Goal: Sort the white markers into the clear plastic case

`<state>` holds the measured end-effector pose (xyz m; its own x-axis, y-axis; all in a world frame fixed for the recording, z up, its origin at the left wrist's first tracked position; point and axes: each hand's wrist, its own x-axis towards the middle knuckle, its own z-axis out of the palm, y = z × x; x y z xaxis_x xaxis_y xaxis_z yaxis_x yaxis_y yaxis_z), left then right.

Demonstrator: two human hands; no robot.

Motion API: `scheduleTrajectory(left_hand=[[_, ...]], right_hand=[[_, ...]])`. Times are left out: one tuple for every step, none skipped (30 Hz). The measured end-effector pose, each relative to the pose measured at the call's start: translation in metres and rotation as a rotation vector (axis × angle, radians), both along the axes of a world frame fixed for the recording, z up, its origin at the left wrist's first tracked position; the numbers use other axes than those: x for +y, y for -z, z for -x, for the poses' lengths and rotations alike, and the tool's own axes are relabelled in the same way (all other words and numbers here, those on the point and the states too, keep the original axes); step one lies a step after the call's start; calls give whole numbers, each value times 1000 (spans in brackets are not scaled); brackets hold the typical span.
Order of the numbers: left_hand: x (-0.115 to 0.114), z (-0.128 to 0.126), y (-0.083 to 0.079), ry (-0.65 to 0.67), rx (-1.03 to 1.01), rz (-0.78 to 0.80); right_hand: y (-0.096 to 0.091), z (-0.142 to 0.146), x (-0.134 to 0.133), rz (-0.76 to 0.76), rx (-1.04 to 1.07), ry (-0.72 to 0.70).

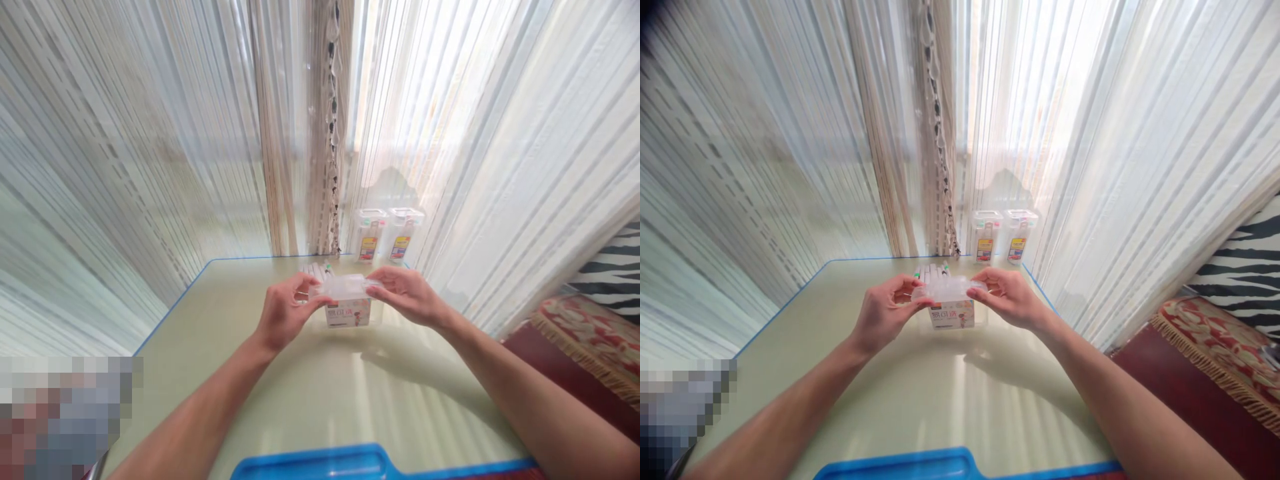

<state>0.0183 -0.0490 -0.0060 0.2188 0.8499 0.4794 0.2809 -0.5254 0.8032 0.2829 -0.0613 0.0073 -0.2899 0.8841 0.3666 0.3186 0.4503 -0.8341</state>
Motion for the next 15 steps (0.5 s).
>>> scheduleTrajectory(left_hand=[[1,1,0,10,-1,2],[2,1,0,14,-3,5],[3,2,0,12,-5,10],[3,2,-1,8,-7,16],[4,2,-1,2,-8,21],[4,2,-1,-6,-8,24],[4,2,0,-13,-8,27],[4,1,1,-16,-9,32],[4,1,2,-15,-12,39],[5,1,3,-12,-16,51],[5,1,5,-10,-18,64],[6,1,7,-12,-19,76],[7,0,8,-16,-19,84],[8,0,10,-21,-20,90],[9,1,11,-24,-24,93]], right_hand=[[0,-1,1,33,42,-26],[1,-1,2,47,70,-30],[2,-1,3,52,85,-25],[3,0,4,52,93,-13],[4,1,5,50,99,1],[5,3,5,49,104,13],[7,4,5,50,116,25],[8,5,4,52,137,39],[9,7,4,57,164,57],[11,8,4,67,190,76],[12,9,4,81,212,90],[14,10,4,98,228,102],[15,10,4,110,237,108],[16,11,5,116,238,110],[16,11,5,109,234,112]])
